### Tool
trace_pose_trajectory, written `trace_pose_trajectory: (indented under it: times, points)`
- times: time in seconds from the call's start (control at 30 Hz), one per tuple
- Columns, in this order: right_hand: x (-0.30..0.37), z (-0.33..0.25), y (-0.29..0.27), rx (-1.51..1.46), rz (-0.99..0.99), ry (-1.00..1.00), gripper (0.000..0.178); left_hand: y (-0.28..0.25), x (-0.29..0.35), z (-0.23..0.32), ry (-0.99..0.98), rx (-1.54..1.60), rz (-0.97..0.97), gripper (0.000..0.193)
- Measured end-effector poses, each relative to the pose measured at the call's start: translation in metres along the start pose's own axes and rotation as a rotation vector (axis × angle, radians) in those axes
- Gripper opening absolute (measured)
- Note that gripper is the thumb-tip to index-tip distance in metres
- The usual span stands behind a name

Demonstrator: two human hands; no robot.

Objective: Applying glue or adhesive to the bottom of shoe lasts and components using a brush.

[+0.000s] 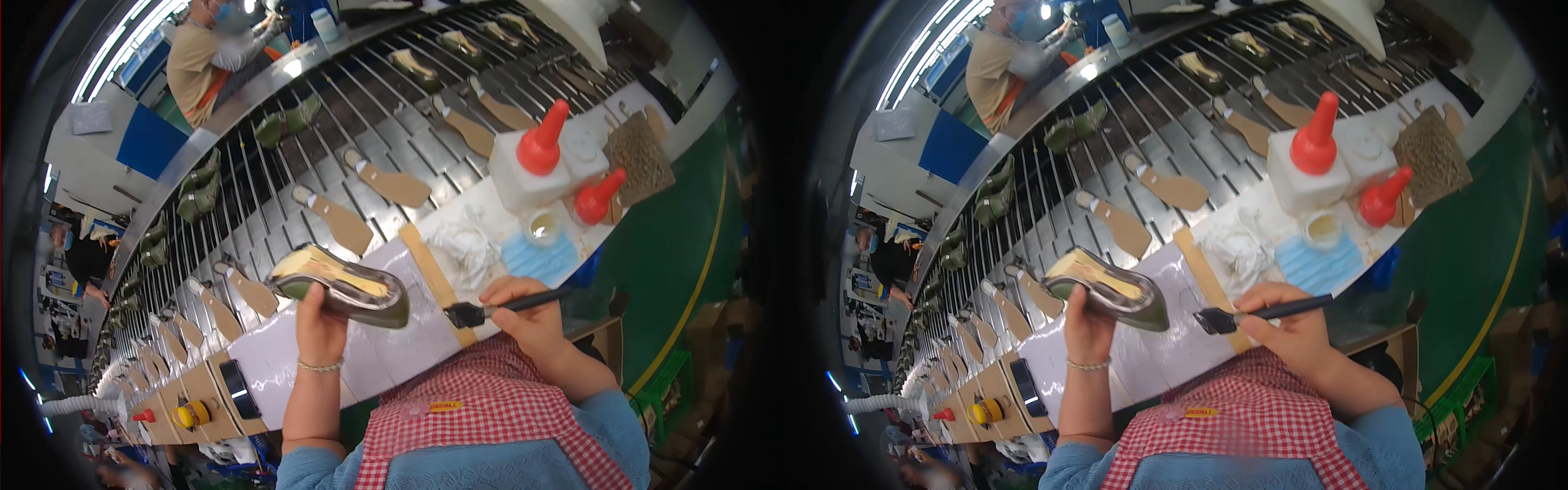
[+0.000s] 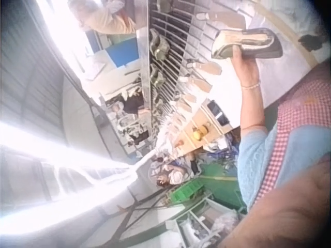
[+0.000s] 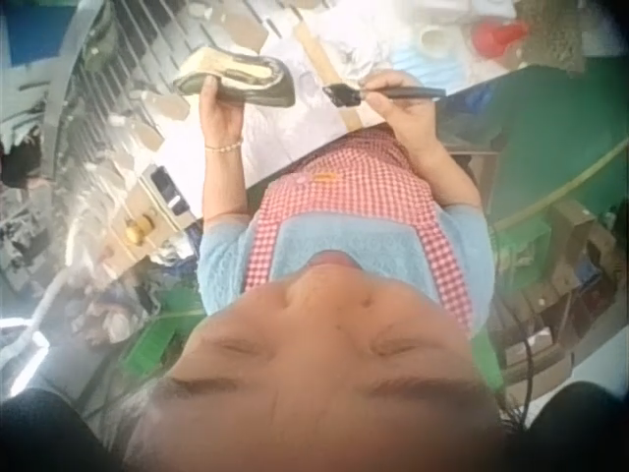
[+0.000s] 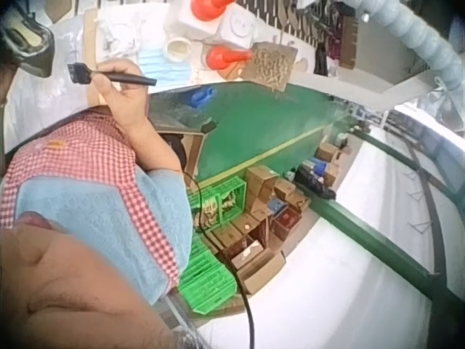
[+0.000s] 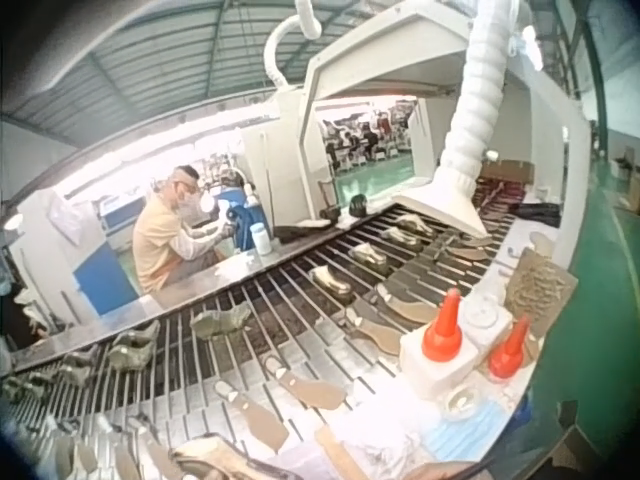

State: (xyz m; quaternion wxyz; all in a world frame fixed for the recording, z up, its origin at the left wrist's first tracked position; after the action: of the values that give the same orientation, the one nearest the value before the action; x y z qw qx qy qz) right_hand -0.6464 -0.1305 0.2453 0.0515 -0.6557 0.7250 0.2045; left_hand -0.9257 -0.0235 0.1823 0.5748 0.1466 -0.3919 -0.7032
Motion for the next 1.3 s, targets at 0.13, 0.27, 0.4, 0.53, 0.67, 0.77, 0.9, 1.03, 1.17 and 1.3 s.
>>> trace_pose_trajectory:
  times: [0.13, 0.27, 0.4, 0.53, 0.67, 0.77, 0.9, 1.03, 1.17, 1.3]
  points:
    - [-0.009, -0.006, -0.011, -0.034, 0.016, 0.033, 0.014, 0.054, -0.078, 0.078, 0.208, -0.082, -0.120, 0.040]
    - [-0.023, 0.003, -0.028, -0.059, 0.055, 0.075, 0.014, 0.090, -0.196, 0.107, 0.216, -0.259, -0.051, 0.042]
    - [-0.040, 0.019, -0.047, -0.038, 0.102, 0.141, 0.016, 0.095, -0.322, 0.092, 0.108, -0.344, -0.096, 0.041]
    - [-0.055, 0.028, -0.058, -0.034, 0.130, 0.181, 0.016, 0.075, -0.419, 0.063, -0.067, -0.384, -0.137, 0.044]
    - [-0.072, 0.047, -0.061, -0.042, 0.150, 0.214, 0.018, 0.048, -0.474, 0.053, -0.051, -0.372, -0.085, 0.052]
    - [-0.080, 0.060, -0.062, -0.037, 0.144, 0.234, 0.018, 0.022, -0.506, 0.063, 0.028, -0.314, 0.033, 0.058]
    - [-0.095, 0.071, -0.057, -0.040, 0.150, 0.250, 0.018, 0.027, -0.492, 0.143, 0.580, -1.586, 0.421, 0.038]
    - [-0.105, 0.071, -0.049, -0.039, 0.178, 0.254, 0.018, 0.017, -0.475, 0.183, 0.588, -2.456, 0.688, 0.073]
    - [-0.098, 0.061, -0.043, -0.004, 0.235, 0.281, 0.023, -0.029, -0.465, 0.208, 0.187, -2.503, 0.728, 0.060]
    - [-0.083, 0.050, -0.042, 0.035, 0.187, 0.272, 0.017, -0.057, -0.437, 0.191, 0.174, -2.466, 0.802, 0.045]
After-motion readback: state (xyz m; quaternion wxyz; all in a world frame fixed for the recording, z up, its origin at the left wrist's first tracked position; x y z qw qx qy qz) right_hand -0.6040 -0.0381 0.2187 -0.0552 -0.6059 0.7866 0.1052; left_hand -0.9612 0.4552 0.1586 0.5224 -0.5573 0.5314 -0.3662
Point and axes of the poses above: each hand's wrist, its own x-axis away from the middle knuckle, its own y-axis out of the palm, z = x × y, the point moved 10 cm from there along -x, towards the middle knuckle, and after that the axes turned 9 degrees about -y, right-handed, at the moved point
